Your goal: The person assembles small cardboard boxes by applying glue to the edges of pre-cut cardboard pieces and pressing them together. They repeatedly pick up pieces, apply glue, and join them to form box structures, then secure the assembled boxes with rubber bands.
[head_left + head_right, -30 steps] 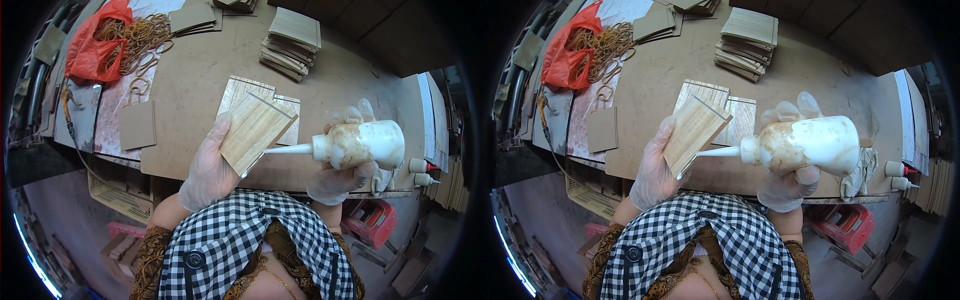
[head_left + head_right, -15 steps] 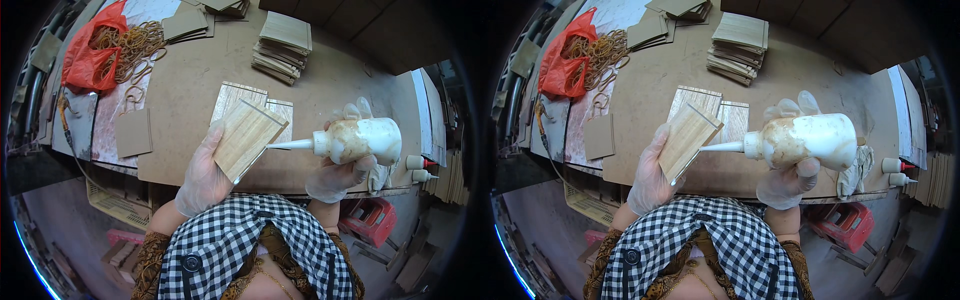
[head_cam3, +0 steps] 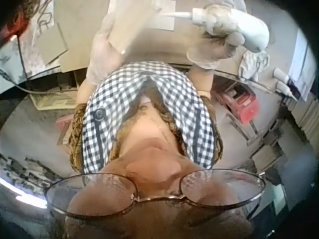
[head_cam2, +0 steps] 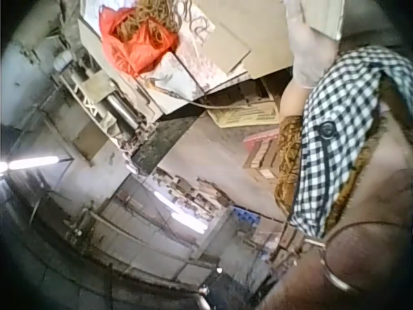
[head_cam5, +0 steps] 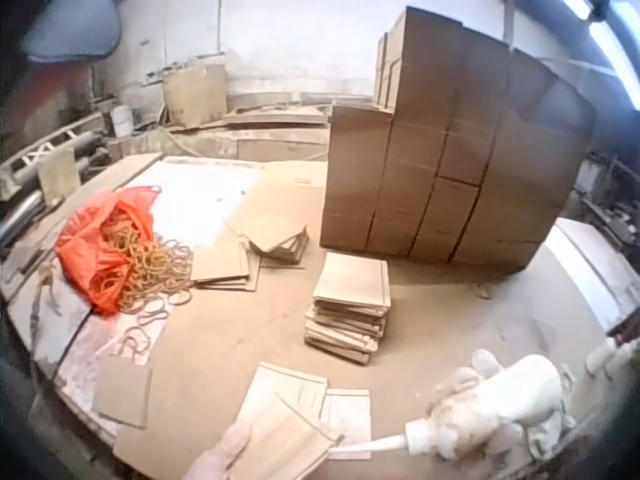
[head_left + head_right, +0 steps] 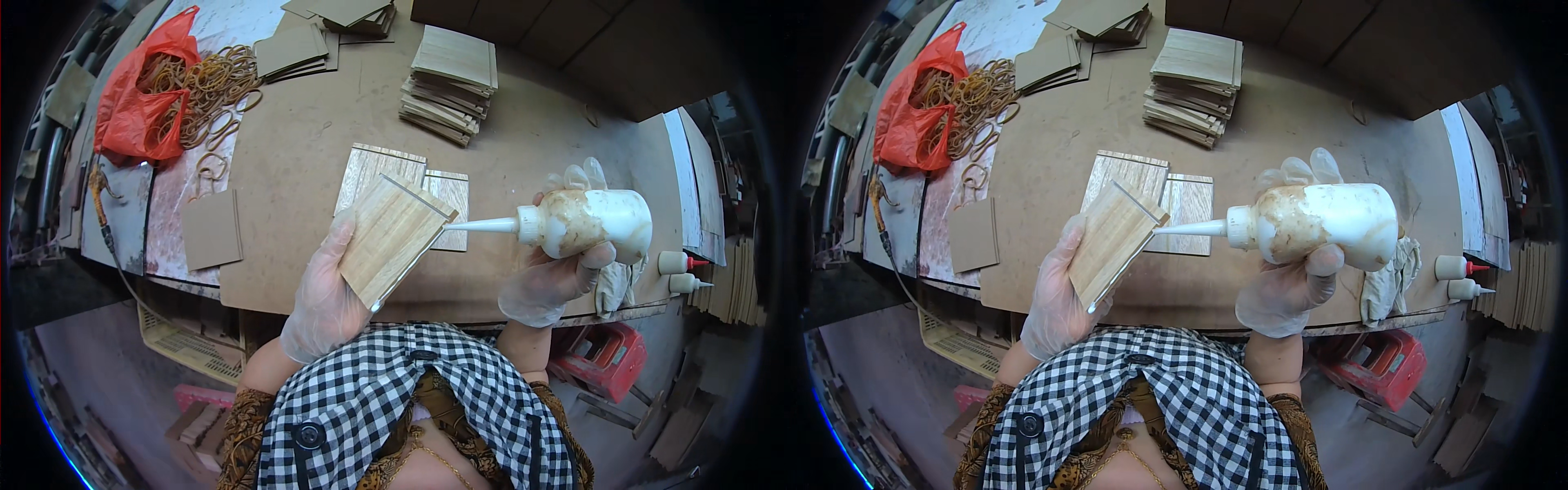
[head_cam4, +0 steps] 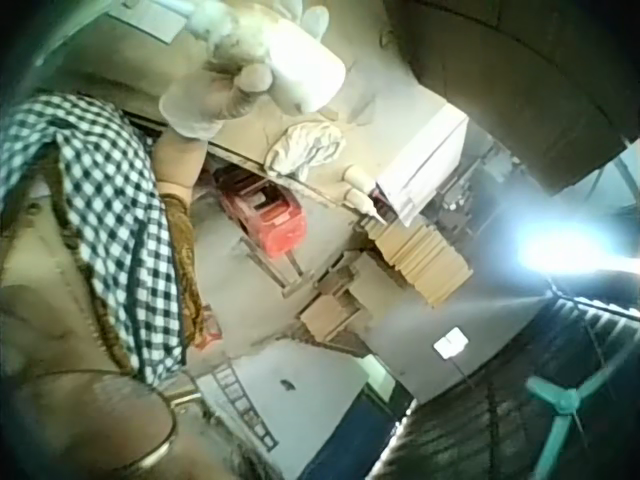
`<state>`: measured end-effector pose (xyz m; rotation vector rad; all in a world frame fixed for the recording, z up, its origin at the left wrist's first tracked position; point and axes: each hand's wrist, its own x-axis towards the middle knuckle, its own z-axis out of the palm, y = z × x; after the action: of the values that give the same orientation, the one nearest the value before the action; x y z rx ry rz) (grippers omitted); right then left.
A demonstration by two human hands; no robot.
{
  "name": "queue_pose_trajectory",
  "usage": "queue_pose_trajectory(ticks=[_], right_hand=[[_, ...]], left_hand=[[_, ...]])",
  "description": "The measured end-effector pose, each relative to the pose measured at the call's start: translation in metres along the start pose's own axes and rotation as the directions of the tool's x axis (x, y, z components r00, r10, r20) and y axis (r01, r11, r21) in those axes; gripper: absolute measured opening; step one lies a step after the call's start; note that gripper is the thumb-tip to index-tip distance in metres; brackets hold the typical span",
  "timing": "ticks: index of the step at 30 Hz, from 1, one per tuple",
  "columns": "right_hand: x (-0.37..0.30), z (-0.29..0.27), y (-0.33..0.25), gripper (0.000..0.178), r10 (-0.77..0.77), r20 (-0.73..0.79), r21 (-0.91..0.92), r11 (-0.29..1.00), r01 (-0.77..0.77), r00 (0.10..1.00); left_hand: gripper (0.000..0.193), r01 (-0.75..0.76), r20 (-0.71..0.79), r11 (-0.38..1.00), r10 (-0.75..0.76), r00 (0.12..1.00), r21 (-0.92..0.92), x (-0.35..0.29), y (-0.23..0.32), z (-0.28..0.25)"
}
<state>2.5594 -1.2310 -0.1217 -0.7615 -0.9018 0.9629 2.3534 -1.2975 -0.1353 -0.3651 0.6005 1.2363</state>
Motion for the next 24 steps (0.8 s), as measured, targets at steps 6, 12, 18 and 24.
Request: queue_pose_trajectory(ticks=[6, 12, 18, 24], right_hand=[[0.005, -0.012, 0.007, 0.087, -0.096, -0.003, 0.113, 0.989, 0.096, 0.995], [0.003, -0.005, 0.008, 0.085, -0.179, 0.01, 0.185, 0.967, 0.174, 0.984], [0.018, -0.003, 0.007, 0.104, -0.052, -0.223, -0.009, 0.999, 0.052, 0.973], [-0.007, -0.014, 0.022, 0.085, 0.092, 0.132, 0.505, 0.851, -0.147, 0.987]], left_hand=[[0.052, -0.001, 0.001, 0.999, 0.001, 1.0, 0.045, 0.0, 0.0, 0.001], [0.051, 0.009, -0.048, 0.999, -0.007, 0.999, 0.032, 0.001, 0.0, 0.003], [0.045, -0.016, 0.099, 1.0, 0.018, 0.995, -0.027, 0.004, 0.006, -0.01], [0.047, -0.179, 0.24, 0.973, 0.211, 0.948, -0.149, 0.018, 0.008, -0.002]])
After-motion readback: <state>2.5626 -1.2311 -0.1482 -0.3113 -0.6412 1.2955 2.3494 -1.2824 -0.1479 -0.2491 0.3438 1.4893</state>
